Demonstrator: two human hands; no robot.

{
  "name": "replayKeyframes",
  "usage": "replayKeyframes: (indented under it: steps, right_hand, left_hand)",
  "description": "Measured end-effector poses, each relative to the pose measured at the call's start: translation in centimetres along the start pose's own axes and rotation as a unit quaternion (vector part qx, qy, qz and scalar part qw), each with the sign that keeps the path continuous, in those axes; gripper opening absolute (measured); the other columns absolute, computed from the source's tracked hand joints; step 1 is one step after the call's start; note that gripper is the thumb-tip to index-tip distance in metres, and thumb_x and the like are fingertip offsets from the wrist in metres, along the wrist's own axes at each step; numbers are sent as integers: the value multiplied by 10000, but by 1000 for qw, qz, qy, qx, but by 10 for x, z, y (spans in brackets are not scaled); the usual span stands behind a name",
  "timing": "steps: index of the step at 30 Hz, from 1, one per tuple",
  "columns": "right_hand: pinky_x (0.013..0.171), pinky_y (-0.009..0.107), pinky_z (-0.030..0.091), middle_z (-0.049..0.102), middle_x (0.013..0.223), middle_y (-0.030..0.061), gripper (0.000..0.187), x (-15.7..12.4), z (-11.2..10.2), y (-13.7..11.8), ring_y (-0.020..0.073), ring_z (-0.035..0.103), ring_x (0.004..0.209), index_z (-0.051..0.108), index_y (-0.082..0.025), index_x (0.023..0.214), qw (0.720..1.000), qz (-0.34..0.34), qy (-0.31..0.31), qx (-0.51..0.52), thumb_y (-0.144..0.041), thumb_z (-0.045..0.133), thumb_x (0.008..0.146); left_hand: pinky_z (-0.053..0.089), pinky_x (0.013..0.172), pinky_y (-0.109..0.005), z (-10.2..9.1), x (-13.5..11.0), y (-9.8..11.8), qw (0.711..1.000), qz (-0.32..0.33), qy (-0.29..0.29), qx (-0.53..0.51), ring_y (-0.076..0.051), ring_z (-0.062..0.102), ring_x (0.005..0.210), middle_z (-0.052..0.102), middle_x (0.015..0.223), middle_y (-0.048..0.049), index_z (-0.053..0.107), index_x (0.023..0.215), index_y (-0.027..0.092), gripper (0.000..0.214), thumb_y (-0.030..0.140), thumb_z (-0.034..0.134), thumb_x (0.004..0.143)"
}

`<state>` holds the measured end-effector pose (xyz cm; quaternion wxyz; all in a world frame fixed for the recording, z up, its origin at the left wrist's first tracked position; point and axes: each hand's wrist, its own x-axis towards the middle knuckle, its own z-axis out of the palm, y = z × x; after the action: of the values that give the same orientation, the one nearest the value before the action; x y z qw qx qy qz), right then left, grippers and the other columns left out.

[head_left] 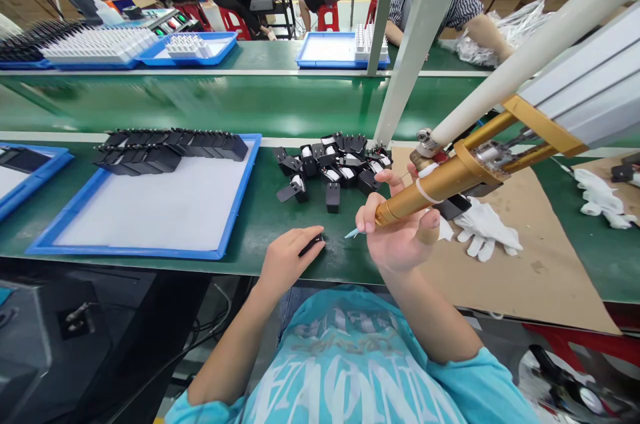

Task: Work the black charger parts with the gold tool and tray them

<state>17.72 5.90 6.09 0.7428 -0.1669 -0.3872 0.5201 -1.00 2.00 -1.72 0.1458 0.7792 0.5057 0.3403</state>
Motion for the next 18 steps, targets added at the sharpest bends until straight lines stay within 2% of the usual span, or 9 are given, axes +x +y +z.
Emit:
replayKeyframes:
  steps: [6,8,12,14,16,18]
  right_hand:
    - [366,278,463,599,1056,5,363,-1,-1,-1,72,509,430,557,-328,1070,1000,0,15,-8,-595,526,826]
    - [365,276,460,603,1046,5,365,-1,-1,-2,71,504,427,542,-324,1063,1000,1,21,-14,-600,524,824]
    - [372,284,473,600,1041,2,357,0,-3,-3,72,512,427,524,-313,1035,1000,2,19,-13,-600,528,823]
    - [373,284,476,596,1047,1,336,0,-4,-3,72,521,434,524,-304,1005,1000,0,14,-6,-590,527,829]
    - [376,278,474,590,1055,1,318,0,-6,-3,69,529,441,529,-289,964,1000,-3,11,3,-580,523,838]
    - [379,275,473,583,1061,1,315,-1,-8,-3,68,537,449,528,-275,921,1000,-3,11,5,-579,526,839]
  left_hand:
    - [533,872,-323,5,5,-8,996,4,-52,-78,-175,658,990,723,1083,-54,672,1031,229,178,275,514,961]
    - [518,903,-331,4,7,-10,993,13,-80,-90,-180,639,1031,709,1115,-57,663,1066,231,203,258,486,971]
    - [504,856,-332,1,7,-11,991,36,-128,28,-197,627,988,681,1148,-58,641,1179,267,290,270,420,991]
    - [503,766,-313,1,7,-13,983,50,-146,97,-212,629,940,676,1127,-70,632,1205,269,292,357,491,964]
    - [486,675,-284,1,7,-17,977,54,-156,135,-218,629,892,677,1022,-76,638,1187,259,320,422,566,922]
    - [461,622,-261,2,7,-21,978,40,-161,127,-210,623,853,655,898,-62,656,1122,255,280,425,579,913]
